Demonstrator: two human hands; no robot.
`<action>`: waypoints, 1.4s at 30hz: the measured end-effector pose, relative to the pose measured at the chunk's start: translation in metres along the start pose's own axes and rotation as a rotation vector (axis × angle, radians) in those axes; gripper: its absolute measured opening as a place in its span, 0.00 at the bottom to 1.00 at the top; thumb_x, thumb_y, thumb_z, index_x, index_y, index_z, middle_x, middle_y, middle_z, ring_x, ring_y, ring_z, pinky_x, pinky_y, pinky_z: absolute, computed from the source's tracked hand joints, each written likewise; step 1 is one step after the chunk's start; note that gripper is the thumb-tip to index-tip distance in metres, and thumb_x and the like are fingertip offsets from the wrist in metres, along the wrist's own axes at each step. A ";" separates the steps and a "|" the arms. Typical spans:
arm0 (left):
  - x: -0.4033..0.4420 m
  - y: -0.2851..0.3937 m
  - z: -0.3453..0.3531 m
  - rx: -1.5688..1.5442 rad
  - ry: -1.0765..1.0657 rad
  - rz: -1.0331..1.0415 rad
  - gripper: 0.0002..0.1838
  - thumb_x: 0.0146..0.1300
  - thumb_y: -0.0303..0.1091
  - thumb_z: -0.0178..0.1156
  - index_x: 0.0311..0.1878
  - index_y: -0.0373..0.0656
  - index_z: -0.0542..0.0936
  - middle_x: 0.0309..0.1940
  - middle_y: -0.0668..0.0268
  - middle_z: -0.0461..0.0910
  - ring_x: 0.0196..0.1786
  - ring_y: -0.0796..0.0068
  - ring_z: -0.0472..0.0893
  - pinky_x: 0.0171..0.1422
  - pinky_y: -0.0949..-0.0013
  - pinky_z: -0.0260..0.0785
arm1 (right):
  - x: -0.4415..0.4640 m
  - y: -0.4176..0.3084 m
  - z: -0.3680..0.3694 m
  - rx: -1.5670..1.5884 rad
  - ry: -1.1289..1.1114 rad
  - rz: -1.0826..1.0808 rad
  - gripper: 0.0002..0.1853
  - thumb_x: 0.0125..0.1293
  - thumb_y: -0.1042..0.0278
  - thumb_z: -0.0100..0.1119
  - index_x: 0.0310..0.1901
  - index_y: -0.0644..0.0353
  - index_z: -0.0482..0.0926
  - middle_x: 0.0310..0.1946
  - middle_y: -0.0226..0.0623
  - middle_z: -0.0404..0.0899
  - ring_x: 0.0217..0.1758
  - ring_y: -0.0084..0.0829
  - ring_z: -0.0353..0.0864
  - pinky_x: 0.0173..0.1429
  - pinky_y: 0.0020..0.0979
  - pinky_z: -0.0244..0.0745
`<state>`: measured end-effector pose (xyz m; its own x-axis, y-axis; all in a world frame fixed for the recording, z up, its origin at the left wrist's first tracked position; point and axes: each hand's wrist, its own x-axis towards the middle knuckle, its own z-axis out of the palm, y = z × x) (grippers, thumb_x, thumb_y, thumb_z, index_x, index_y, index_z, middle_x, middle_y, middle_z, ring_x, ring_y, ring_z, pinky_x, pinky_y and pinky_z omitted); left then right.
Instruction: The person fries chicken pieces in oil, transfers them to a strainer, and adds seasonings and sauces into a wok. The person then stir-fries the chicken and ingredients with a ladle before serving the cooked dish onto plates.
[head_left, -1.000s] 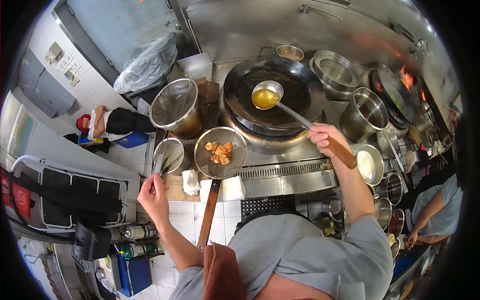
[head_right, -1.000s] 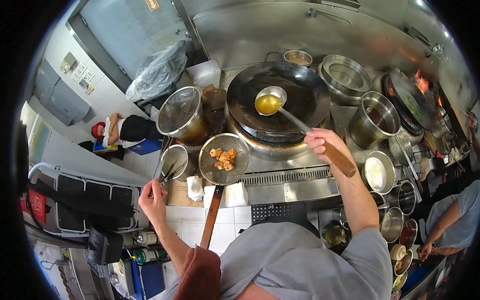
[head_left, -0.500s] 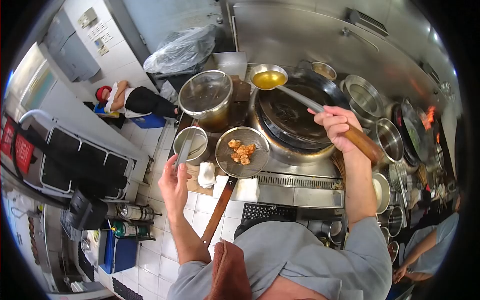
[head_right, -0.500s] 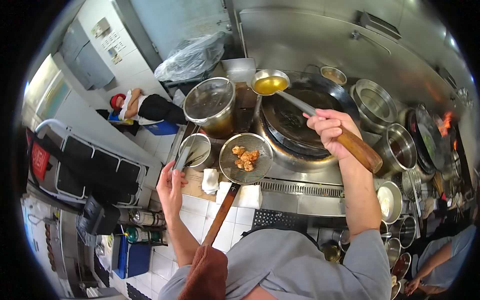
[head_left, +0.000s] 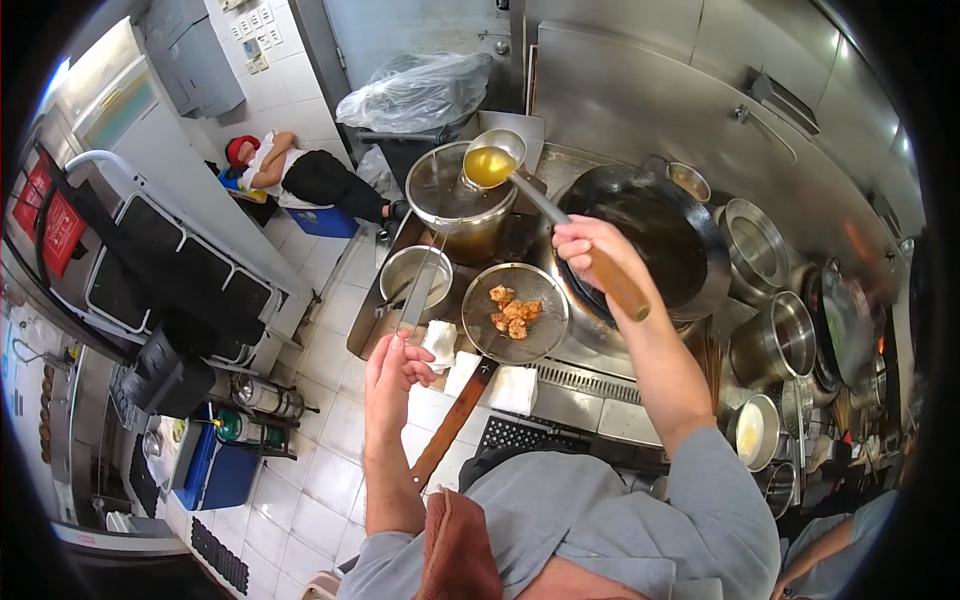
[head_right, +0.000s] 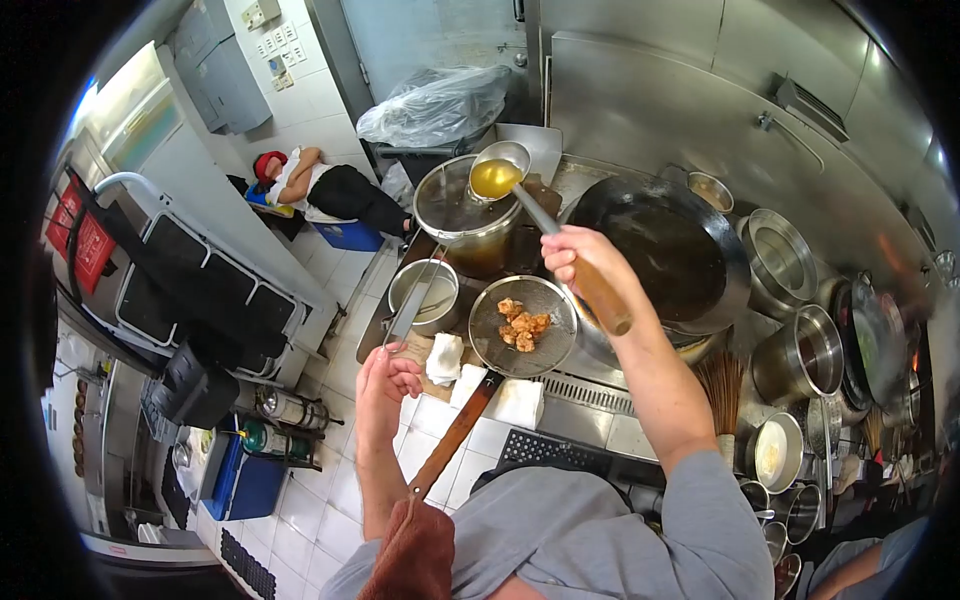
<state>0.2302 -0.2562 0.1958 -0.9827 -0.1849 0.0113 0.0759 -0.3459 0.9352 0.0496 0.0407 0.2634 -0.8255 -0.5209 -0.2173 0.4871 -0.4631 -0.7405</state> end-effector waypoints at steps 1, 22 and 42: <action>0.001 0.000 -0.001 -0.030 -0.013 -0.013 0.17 0.73 0.40 0.47 0.51 0.33 0.70 0.30 0.58 0.78 0.26 0.75 0.76 0.29 0.74 0.67 | 0.002 0.007 0.000 -0.127 0.006 -0.012 0.07 0.63 0.77 0.55 0.39 0.60 0.66 0.24 0.26 0.67 0.18 0.12 0.66 0.16 0.16 0.63; 0.014 -0.039 -0.024 -0.154 0.011 -0.108 0.24 0.73 0.50 0.41 0.33 0.39 0.72 0.23 0.61 0.73 0.23 0.71 0.72 0.29 0.70 0.65 | -0.202 -0.027 -0.117 -0.502 0.340 -0.157 0.34 0.61 0.78 0.55 0.69 0.63 0.56 0.23 0.24 0.66 0.14 0.14 0.63 0.13 0.20 0.62; 0.017 -0.074 -0.029 0.760 -0.123 -0.111 0.11 0.69 0.35 0.55 0.38 0.36 0.77 0.29 0.65 0.81 0.26 0.80 0.79 0.30 0.77 0.68 | -0.221 -0.004 -0.108 0.729 0.241 -0.108 0.15 0.68 0.78 0.48 0.51 0.79 0.62 0.29 0.34 0.63 0.18 0.12 0.64 0.13 0.14 0.62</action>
<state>0.2132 -0.2605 0.1166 -0.9929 -0.0671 -0.0986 -0.1167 0.3776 0.9186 0.1996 0.2354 0.2458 -0.8774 -0.3144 -0.3625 0.3961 -0.9009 -0.1774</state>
